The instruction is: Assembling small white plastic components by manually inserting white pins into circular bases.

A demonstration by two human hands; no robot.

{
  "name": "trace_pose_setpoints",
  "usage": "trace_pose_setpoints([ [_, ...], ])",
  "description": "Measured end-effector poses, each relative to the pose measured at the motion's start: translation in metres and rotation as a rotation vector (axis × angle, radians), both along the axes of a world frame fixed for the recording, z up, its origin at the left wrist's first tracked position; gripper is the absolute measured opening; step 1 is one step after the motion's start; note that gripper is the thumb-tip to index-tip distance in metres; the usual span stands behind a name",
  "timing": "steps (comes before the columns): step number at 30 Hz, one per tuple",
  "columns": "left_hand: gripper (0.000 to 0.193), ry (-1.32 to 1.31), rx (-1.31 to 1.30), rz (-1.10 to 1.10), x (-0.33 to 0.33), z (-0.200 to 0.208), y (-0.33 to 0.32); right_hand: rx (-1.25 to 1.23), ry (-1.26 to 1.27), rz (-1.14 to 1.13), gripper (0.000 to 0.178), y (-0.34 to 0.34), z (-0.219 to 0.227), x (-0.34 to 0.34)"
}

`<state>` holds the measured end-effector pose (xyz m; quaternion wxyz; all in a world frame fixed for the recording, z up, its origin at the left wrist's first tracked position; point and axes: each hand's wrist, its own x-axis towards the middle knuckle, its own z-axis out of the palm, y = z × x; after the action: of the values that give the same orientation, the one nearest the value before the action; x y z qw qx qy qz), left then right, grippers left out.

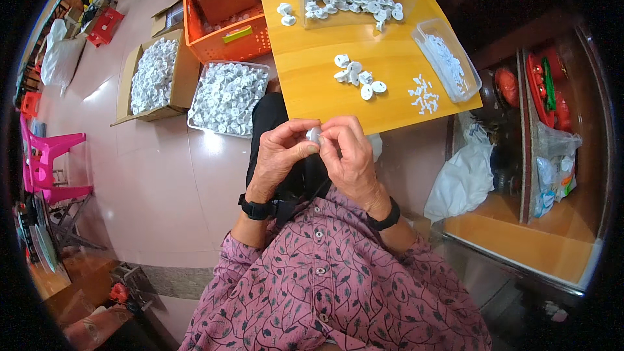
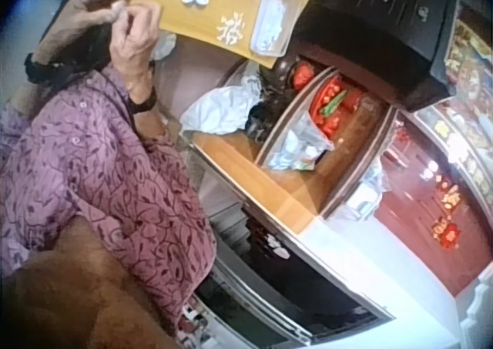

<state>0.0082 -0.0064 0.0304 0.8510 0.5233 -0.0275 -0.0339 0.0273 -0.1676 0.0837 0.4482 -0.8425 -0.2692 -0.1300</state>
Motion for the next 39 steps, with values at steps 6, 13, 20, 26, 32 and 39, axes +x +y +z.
trace_pose_setpoints([
  [6, 0.036, -0.062, 0.018, 0.040, -0.004, 0.001, 0.008, 0.002, 0.000, -0.017, 0.009, 0.011, -0.003, -0.001],
  [13, 0.034, -0.162, 0.047, 0.084, -0.007, -0.006, 0.016, 0.011, 0.034, -0.007, 0.010, 0.021, -0.004, -0.005],
  [20, 0.035, -0.137, 0.060, 0.094, -0.009, -0.006, 0.023, 0.015, 0.049, 0.067, 0.009, 0.023, -0.004, -0.006],
  [26, 0.035, -0.147, -0.025, 0.113, -0.015, -0.009, 0.027, 0.418, 0.483, 0.102, 0.005, 0.028, -0.012, -0.010],
  [32, 0.034, -0.155, -0.033, 0.083, -0.018, -0.007, 0.039, 0.380, 0.456, 0.146, 0.005, 0.037, -0.018, -0.008],
  [39, 0.033, -0.045, 0.051, 0.158, -0.027, -0.024, 0.060, 0.275, 0.449, 0.168, 0.005, 0.052, -0.031, -0.007],
])
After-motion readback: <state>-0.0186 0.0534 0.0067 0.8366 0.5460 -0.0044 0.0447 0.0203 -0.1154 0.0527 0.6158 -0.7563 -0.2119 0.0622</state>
